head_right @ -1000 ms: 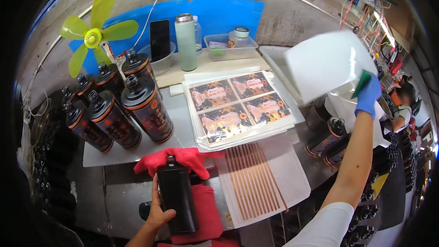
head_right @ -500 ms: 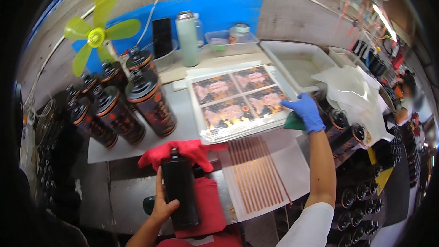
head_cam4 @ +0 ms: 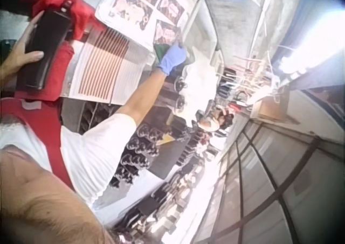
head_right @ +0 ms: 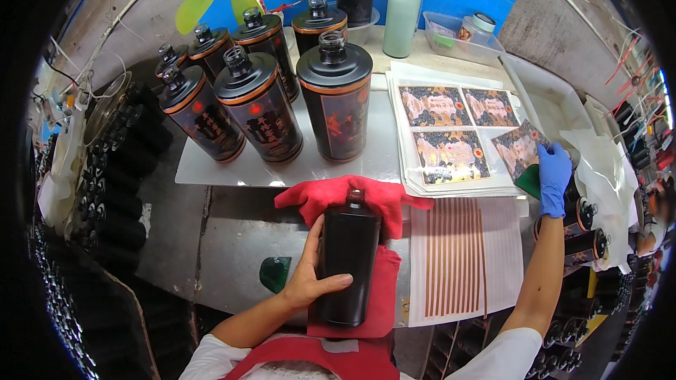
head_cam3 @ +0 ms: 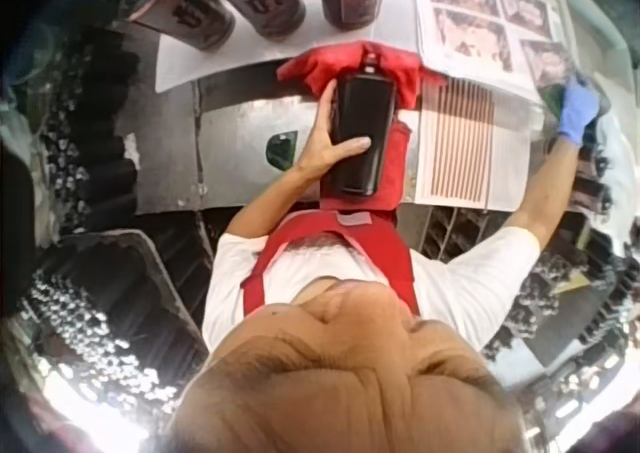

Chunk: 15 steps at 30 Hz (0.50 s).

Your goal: The person applies decorative labels and copper-colored strips to cylindrical black containers. They wipe the containers with a green cloth, align and press the labels, and smooth the strips around the rims. The person handles the containers one at a time and places finished units on a nearby table.

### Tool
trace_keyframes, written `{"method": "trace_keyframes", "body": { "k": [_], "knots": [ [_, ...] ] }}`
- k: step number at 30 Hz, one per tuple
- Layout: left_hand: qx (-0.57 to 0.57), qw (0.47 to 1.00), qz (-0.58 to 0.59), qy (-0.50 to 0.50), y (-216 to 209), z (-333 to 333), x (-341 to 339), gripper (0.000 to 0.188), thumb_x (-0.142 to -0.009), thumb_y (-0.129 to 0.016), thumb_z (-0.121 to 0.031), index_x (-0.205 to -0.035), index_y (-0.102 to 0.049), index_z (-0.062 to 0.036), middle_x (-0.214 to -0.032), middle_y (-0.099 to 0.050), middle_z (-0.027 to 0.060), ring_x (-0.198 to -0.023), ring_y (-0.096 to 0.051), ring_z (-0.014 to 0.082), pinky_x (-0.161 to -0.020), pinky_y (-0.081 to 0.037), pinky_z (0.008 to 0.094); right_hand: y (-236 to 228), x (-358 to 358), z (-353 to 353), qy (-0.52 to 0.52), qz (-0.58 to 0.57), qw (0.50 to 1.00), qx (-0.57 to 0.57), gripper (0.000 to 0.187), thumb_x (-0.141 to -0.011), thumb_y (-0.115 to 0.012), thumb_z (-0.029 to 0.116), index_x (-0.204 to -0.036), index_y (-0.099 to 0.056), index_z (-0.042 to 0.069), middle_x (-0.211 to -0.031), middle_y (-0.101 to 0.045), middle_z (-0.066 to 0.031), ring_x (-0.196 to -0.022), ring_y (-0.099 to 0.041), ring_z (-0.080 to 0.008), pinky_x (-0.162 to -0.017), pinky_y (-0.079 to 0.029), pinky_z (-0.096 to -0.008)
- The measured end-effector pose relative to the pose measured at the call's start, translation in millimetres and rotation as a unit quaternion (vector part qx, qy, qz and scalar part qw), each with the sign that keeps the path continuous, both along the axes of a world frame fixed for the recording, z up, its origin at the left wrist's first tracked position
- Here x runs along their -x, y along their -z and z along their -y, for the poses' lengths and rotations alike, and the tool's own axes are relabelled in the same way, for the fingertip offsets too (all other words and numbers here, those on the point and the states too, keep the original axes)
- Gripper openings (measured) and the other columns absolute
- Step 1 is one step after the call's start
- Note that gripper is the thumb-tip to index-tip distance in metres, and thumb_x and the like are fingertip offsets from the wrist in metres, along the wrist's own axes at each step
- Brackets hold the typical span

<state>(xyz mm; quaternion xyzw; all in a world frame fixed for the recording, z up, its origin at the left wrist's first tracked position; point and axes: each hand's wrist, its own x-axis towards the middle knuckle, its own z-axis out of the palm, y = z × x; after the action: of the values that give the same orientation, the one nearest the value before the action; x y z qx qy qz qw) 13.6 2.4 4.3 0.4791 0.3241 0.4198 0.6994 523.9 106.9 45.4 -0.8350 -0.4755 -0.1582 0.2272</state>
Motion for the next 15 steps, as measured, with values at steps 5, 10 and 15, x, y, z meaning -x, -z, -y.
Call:
{"method": "trace_keyframes", "body": {
  "k": [5, 10, 15],
  "knots": [
    [-0.007, 0.999, 0.042, 0.022, 5.7, -2.4, -3.8, 0.105, -0.075, -0.074, -0.013, -0.145, 0.003, -0.0057, -0.141, -0.028, 0.0158, -0.129, -0.033, 0.024, -0.107, -0.026, 0.0355, -46.3, 83.9, 30.4, -0.132, -0.047, 0.984, -0.107, 0.02, -0.08, -0.065, 0.015, -0.093, -0.065, 0.001, -0.077, -0.066, -0.0098, -0.061, -0.056, -0.0155, -0.059, -0.044, -0.0289],
    [0.026, 0.988, 0.131, 0.082, 35.1, -11.8, 1.5, 0.102, -0.077, -0.071, -0.014, -0.145, 0.004, -0.0034, -0.142, -0.027, 0.0156, -0.13, -0.032, 0.024, -0.107, -0.025, 0.0353, -100.5, 205.7, 78.5, -0.187, -0.231, 0.954, -0.03, 0.022, -0.078, -0.065, 0.007, -0.099, -0.067, 0.001, -0.077, -0.063, 0.0021, -0.061, -0.046, -0.0016, -0.055, -0.038, -0.0188],
    [-0.117, 0.993, -0.023, -0.014, 11.0, 0.2, 12.5, 0.082, -0.083, -0.065, -0.018, -0.143, -0.012, -0.0002, -0.141, -0.03, 0.0145, -0.125, -0.037, 0.0219, -0.105, -0.028, 0.0345, -154.1, 280.3, 138.8, -0.249, -0.396, 0.873, 0.139, 0.024, -0.073, -0.071, 0.004, -0.097, -0.068, 0.001, -0.075, -0.063, 0.0023, -0.061, -0.049, -0.0001, -0.056, -0.04, -0.0171]
  ]
}}
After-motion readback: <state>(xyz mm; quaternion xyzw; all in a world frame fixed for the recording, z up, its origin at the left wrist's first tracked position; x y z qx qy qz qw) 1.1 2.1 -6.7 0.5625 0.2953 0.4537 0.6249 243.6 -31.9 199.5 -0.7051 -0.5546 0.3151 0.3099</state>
